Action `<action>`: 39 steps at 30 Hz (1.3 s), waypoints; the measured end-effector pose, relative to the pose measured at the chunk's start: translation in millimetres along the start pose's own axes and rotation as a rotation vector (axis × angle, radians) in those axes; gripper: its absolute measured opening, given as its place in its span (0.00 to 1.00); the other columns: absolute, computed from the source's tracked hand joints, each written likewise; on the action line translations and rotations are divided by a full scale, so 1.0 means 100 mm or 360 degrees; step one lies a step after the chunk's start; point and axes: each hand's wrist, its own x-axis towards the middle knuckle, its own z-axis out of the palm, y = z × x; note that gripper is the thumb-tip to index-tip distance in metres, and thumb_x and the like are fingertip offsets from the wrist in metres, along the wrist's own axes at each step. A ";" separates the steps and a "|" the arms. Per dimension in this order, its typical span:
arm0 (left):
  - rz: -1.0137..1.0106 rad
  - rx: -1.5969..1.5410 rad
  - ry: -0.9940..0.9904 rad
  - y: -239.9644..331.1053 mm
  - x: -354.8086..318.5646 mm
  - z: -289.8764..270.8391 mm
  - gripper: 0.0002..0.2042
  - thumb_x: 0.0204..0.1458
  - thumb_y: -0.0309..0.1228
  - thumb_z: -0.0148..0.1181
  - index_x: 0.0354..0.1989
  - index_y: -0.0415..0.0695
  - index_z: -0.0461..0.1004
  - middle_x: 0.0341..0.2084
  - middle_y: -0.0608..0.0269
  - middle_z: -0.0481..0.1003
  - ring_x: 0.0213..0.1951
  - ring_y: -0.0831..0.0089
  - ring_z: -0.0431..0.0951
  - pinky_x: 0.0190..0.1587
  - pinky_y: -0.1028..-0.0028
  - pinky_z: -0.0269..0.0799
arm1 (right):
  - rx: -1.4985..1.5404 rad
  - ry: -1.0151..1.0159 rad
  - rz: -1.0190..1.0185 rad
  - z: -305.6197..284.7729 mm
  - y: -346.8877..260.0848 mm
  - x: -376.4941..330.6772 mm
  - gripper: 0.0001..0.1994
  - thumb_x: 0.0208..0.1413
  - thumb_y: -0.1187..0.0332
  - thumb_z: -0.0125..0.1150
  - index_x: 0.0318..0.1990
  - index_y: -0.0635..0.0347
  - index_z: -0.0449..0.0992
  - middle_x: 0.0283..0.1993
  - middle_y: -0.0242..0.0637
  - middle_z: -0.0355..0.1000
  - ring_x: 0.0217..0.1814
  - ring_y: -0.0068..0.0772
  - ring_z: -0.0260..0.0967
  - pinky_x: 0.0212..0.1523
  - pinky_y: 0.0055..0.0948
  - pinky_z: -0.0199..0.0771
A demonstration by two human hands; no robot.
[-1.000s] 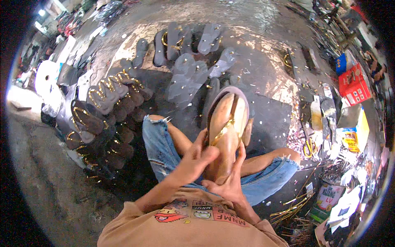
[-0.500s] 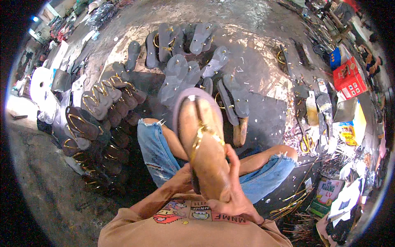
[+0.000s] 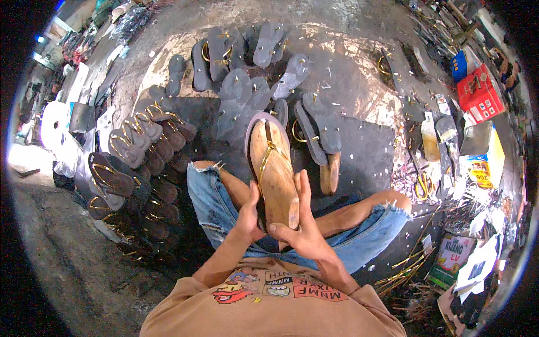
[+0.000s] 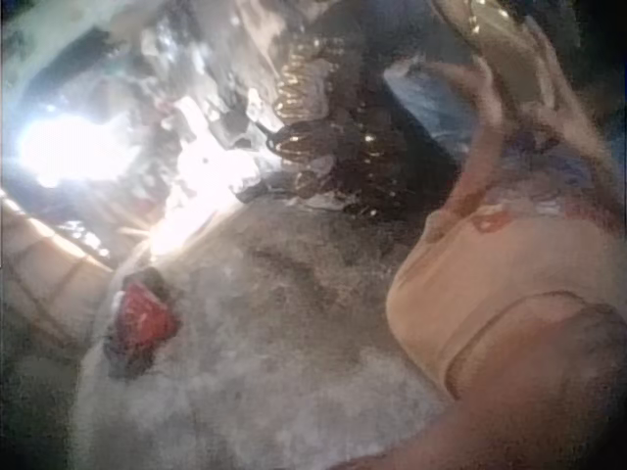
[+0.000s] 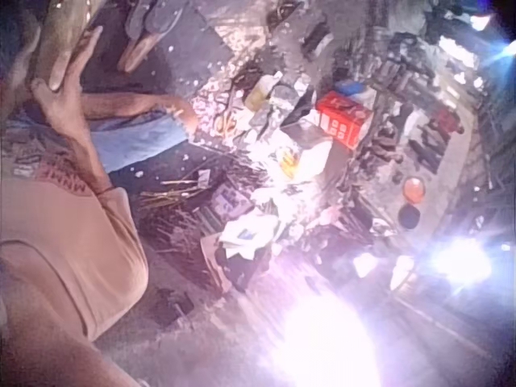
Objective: The person sits on the ground and repeatedly picks up a dark sandal sole and a gold-colored strap. They align the strap with the sole and press it into place, then set the assembled sandal aside. This process is repeated for multiple sandals.
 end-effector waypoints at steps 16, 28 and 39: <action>-0.0205 -0.0713 -0.0764 0.30 -0.08 0.01 0.42 0.59 0.62 0.63 0.73 0.46 0.57 0.52 0.58 0.64 0.44 0.70 0.67 0.45 0.69 0.69 | -0.1184 0.0446 -0.0407 -0.60 0.08 0.39 0.34 0.56 0.68 0.70 0.72 0.56 0.67 0.77 0.56 0.58 0.81 0.65 0.49 0.79 0.56 0.52; 0.0294 0.2161 0.0326 0.70 -0.74 -0.03 0.18 0.55 0.33 0.73 0.50 0.36 0.81 0.40 0.61 0.84 0.42 0.76 0.80 0.49 0.70 0.76 | -0.1054 -0.0196 -0.0359 -1.03 -0.43 0.93 0.52 0.43 0.66 0.82 0.78 0.53 0.57 0.82 0.52 0.50 0.84 0.59 0.45 0.81 0.51 0.53; 0.2031 0.1035 0.1531 2.99 -2.33 -2.74 0.29 0.67 0.39 0.63 0.69 0.32 0.65 0.66 0.49 0.70 0.65 0.54 0.72 0.69 0.57 0.73 | -0.1791 0.0365 0.0001 -1.32 0.51 1.20 0.33 0.48 0.74 0.69 0.65 0.56 0.70 0.70 0.48 0.64 0.69 0.60 0.66 0.65 0.50 0.73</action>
